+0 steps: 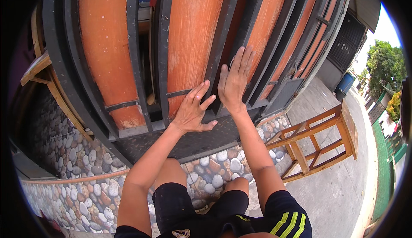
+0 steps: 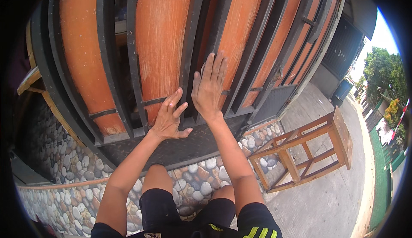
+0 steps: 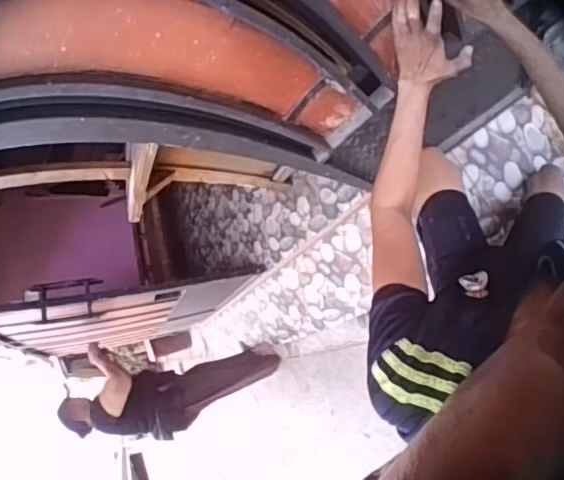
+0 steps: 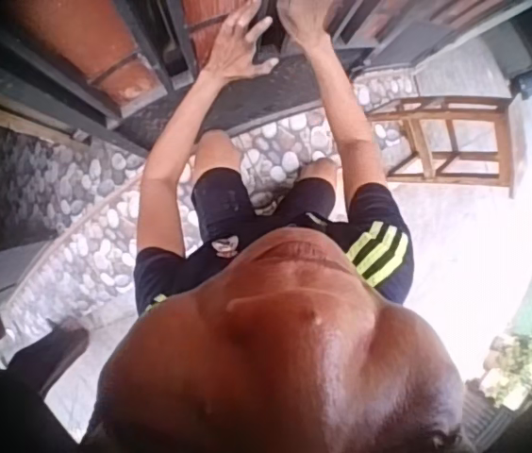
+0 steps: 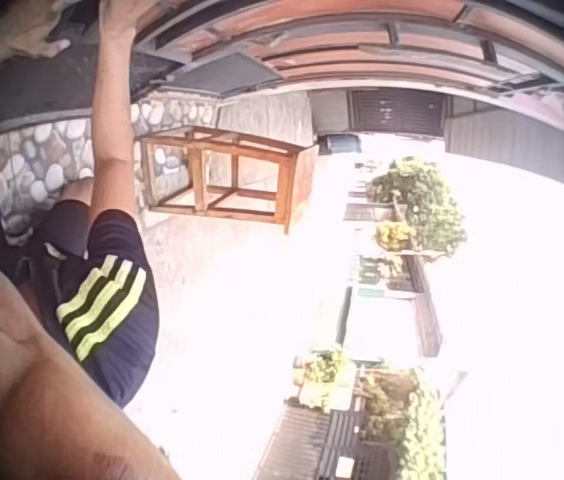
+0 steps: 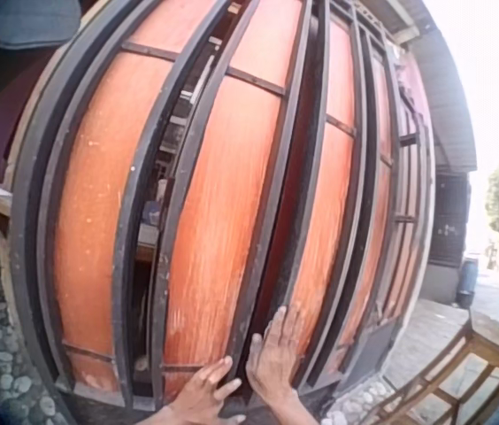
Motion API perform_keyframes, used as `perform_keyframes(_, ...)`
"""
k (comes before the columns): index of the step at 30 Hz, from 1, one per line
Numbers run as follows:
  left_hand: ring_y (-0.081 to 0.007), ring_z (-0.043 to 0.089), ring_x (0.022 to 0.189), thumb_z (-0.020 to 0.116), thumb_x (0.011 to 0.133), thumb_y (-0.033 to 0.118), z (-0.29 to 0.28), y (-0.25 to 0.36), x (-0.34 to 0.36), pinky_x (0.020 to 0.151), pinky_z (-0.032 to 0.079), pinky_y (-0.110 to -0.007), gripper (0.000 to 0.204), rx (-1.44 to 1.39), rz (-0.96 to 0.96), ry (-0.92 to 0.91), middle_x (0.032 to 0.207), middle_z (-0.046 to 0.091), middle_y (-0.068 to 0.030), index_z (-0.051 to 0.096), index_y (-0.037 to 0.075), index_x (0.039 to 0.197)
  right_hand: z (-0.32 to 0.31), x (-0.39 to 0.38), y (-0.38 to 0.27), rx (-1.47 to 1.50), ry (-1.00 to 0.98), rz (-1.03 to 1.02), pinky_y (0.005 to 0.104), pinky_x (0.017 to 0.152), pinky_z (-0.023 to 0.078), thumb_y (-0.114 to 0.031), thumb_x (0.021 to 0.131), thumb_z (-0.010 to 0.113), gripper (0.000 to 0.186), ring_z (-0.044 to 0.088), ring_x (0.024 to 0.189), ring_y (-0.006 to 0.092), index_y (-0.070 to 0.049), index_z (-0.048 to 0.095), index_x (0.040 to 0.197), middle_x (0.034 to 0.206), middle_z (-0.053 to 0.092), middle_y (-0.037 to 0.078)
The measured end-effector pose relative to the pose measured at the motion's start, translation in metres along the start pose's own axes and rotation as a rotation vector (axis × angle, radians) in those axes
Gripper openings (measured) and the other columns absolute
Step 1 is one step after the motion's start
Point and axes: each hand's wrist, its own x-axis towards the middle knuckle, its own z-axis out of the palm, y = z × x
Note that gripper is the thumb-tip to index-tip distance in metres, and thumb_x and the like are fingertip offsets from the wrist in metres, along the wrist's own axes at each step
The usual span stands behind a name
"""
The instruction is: The person sands the wooden slats of a metal-framed gate by hand using a piece of sandpaper, moving it back and forth along the vertical slats.
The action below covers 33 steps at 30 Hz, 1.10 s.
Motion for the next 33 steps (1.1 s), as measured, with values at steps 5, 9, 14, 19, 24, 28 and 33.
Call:
perform_keyframes(5,-0.0410,0.032,0.131,0.068,0.073,0.034,0.004,0.002,0.000,0.105,0.033,-0.051,0.087,0.058,-0.019,0.020,0.148,0.022,-0.0207,0.018,0.022,0.143,-0.034,0.186,-0.009,-0.284,0.225,-0.223,0.0422,0.114,0.017,-0.016,0.097,0.040,0.054,0.019,0.139,0.0384,0.006,0.021,0.143,0.149,0.022,0.025)
perform_keyframes(9,-0.0386,0.034,0.130,0.071,0.071,0.021,0.009,0.002,-0.001,0.106,0.032,-0.049,0.087,0.134,-0.013,0.039,0.147,0.024,-0.0189,0.019,0.022,0.142,-0.019,0.149,0.003,-0.035,0.236,-0.180,0.0491,0.113,0.015,-0.011,0.092,0.047,0.060,0.012,0.140,0.0431,0.004,0.021,0.144,0.151,0.014,0.025)
perform_keyframes(14,-0.0279,0.027,0.136,0.069,0.071,0.016,0.009,0.001,-0.002,0.113,0.023,-0.044,0.084,0.258,-0.024,0.007,0.149,0.023,-0.0125,0.024,0.023,0.142,0.003,-0.003,0.007,0.003,0.035,-0.100,0.0485,0.114,0.013,-0.007,0.088,0.052,0.065,0.008,0.141,0.0415,0.004,0.021,0.144,0.152,0.012,0.024)
perform_keyframes(19,-0.0318,0.028,0.135,0.071,0.065,0.010,0.010,0.002,-0.004,0.109,0.026,-0.049,0.086,0.267,-0.035,-0.034,0.147,0.026,-0.0155,0.027,0.023,0.138,-0.020,0.150,0.002,-0.042,0.206,-0.213,0.0472,0.113,0.018,-0.008,0.093,0.047,0.056,0.012,0.138,0.0459,0.007,0.024,0.142,0.150,0.015,0.027)
perform_keyframes(24,-0.0293,0.024,0.137,0.068,0.069,0.012,0.013,0.001,-0.002,0.113,0.023,-0.046,0.085,0.251,-0.022,-0.002,0.150,0.021,-0.0117,0.026,0.026,0.141,-0.027,0.201,0.009,-0.003,0.256,-0.225,0.0466,0.113,0.017,-0.011,0.093,0.048,0.058,0.013,0.139,0.0445,0.007,0.023,0.142,0.150,0.015,0.027)
perform_keyframes(28,-0.0293,0.022,0.138,0.070,0.068,0.013,0.005,0.002,-0.005,0.113,0.023,-0.047,0.088,0.237,-0.033,-0.016,0.149,0.020,-0.0123,0.024,0.026,0.142,-0.011,0.056,0.005,-0.052,0.016,-0.170,0.0462,0.115,0.013,-0.007,0.091,0.048,0.061,0.008,0.141,0.0400,0.003,0.021,0.144,0.152,0.012,0.024)
perform_keyframes(33,-0.0299,0.022,0.137,0.071,0.068,0.015,0.004,-0.004,-0.008,0.113,0.023,-0.046,0.088,0.281,-0.026,-0.053,0.149,0.019,-0.0133,0.024,0.025,0.142,-0.017,0.162,-0.003,-0.090,0.131,-0.193,0.0459,0.115,0.014,-0.008,0.092,0.046,0.058,0.009,0.141,0.0409,0.005,0.022,0.144,0.152,0.012,0.024)
